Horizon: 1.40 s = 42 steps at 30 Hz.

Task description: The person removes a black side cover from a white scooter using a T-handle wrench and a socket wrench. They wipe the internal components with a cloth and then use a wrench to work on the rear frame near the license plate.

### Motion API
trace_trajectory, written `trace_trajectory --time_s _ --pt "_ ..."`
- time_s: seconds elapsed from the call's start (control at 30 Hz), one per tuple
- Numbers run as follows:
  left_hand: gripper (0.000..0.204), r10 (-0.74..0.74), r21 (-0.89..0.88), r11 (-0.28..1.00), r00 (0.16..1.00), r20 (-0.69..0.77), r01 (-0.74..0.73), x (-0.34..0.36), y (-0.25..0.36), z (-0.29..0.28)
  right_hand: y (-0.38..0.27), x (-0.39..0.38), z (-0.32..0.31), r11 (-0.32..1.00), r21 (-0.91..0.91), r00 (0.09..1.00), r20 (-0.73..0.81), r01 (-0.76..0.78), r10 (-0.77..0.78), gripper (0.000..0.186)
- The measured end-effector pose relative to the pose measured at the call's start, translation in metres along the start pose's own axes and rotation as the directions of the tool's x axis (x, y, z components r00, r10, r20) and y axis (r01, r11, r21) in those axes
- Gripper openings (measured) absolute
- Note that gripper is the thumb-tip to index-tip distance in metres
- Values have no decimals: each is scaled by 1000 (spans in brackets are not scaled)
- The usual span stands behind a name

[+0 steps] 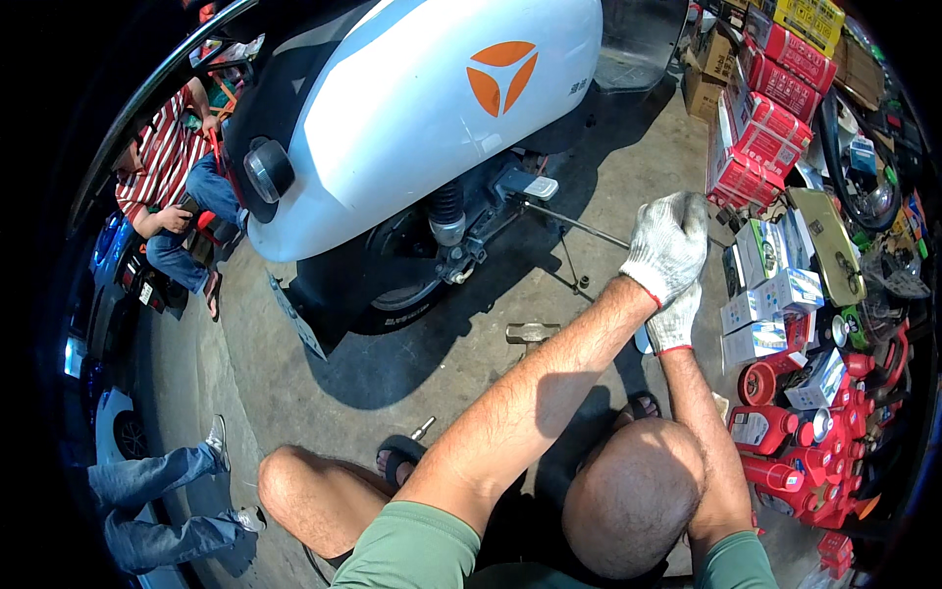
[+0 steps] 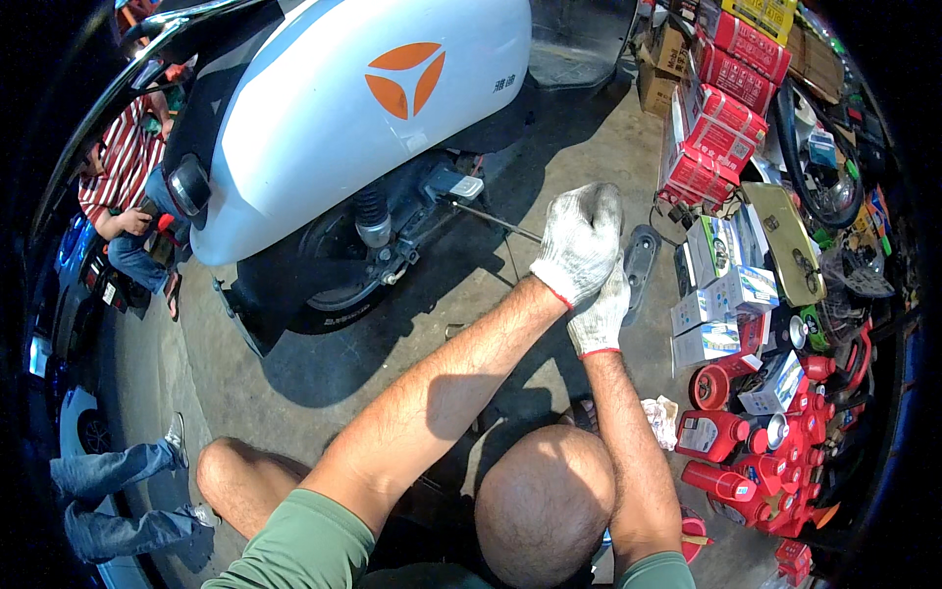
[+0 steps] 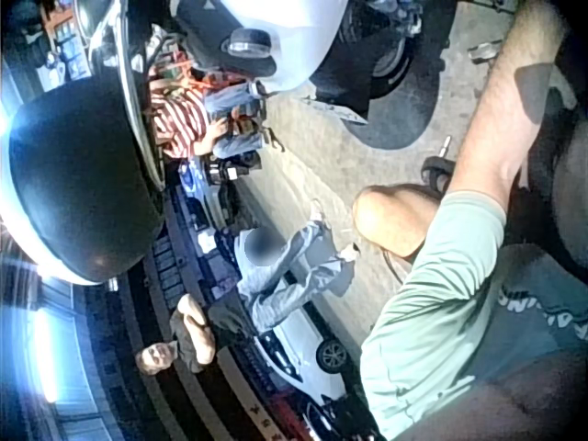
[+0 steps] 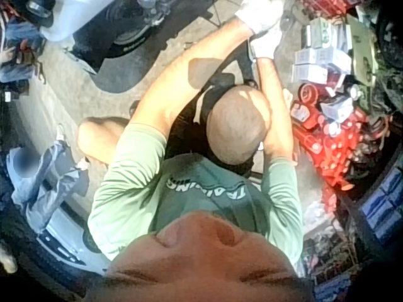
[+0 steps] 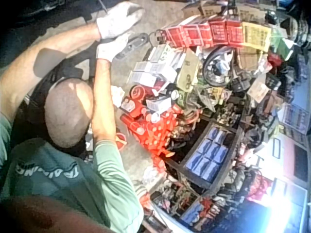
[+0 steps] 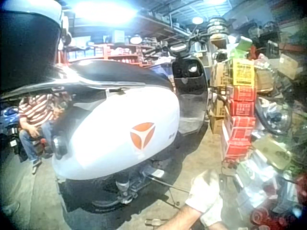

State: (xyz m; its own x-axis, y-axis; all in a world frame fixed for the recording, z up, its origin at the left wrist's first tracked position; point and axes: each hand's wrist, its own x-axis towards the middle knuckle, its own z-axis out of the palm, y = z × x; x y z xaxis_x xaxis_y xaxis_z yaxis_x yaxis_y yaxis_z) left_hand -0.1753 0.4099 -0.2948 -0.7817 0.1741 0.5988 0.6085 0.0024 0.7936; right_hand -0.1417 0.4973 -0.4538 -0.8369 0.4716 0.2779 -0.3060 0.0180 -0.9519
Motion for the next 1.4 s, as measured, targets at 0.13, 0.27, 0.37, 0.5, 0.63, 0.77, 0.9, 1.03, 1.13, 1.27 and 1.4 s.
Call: trace_trajectory --time_s 0.13,0.27,0.37,0.5,0.63,0.77,0.9,1.03,1.13,1.27,1.4 --pt "30 -5 18 1000 1000 -3 5 -1 -1 -1 -1 -3 6 961 259 994 -28 -94 104 33" --pt "30 -13 11 1000 1000 3 13 -2 2 -4 -9 -3 5 951 -288 994 23 110 -107 31" --pt "28 -95 -11 995 995 37 95 -9 8 -5 -34 1 3 821 -485 953 144 302 -265 29" --pt "31 -302 -421 868 953 -25 264 -43 -9 -25 -74 4 -10 709 -612 936 232 351 -263 27" --pt "29 -668 -406 690 743 -39 599 -73 -65 -61 -94 11 -1 759 -561 927 343 330 -150 21" --pt "27 -778 -493 477 611 149 728 -68 -100 -68 -93 8 -11 742 -582 919 378 332 -115 22" --pt "30 -800 -561 422 583 139 712 -59 -112 -44 -69 -13 -27 707 -588 918 294 393 -266 33" --pt "31 -780 -611 314 564 270 727 -52 -123 -53 -57 -17 -29 735 -592 943 215 332 -253 33" --pt "23 -765 -628 309 579 281 714 -50 -127 -47 -47 -16 -29 739 -596 949 173 315 -265 32" --pt "15 -757 -602 328 584 294 728 -40 -129 -54 -47 -8 -21 687 -614 917 194 390 -348 18" --pt "11 -795 -606 370 577 187 705 -35 -123 -46 -43 1 -19 681 -610 908 181 404 -377 17"
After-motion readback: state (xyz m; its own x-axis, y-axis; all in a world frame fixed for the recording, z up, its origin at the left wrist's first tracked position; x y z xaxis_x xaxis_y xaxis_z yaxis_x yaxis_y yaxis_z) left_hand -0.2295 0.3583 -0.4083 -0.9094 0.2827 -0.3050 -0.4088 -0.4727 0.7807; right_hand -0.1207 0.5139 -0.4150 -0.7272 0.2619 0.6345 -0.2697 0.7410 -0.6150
